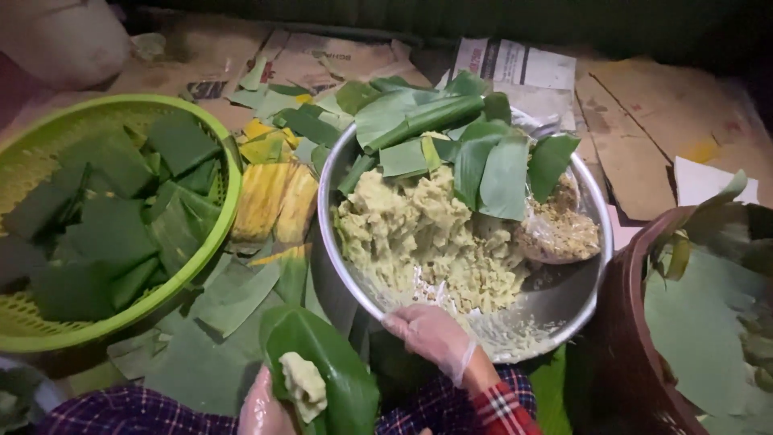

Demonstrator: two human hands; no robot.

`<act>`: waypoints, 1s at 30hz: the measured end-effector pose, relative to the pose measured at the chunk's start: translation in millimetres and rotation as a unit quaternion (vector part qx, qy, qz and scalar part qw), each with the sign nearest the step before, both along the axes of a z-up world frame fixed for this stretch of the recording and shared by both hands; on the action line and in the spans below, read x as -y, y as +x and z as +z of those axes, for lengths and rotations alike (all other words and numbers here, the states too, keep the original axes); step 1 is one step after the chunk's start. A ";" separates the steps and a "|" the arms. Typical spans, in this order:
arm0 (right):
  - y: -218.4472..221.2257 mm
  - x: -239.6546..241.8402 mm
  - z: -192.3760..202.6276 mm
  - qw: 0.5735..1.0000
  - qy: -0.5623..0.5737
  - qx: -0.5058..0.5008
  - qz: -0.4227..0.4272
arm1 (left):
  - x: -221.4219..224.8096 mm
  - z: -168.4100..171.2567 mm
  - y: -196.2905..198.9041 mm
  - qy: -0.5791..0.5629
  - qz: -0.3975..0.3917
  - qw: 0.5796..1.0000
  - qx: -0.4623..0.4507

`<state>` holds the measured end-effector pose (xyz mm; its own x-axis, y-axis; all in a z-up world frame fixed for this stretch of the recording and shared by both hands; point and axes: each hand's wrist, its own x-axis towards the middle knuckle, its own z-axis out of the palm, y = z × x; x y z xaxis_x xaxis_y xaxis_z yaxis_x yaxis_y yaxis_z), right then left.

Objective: The person is portioning a yellow filling from a large bowl and wrapping each portion in a piece of banana leaf.

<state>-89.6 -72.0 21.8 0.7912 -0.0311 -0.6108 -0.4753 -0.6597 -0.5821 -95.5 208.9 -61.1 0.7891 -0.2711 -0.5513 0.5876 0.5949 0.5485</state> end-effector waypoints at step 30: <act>-90.9 -128.2 41.9 0.861 -0.040 0.505 -0.050 | 56.3 100.0 -35.0 0.094 -0.019 0.981 -0.169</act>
<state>-180.5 56.2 63.7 0.9086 -0.1396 0.3937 0.1895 -0.7023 -0.6863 -130.5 152.6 38.8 0.5439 -0.1653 -0.8227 0.7744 0.4766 0.4162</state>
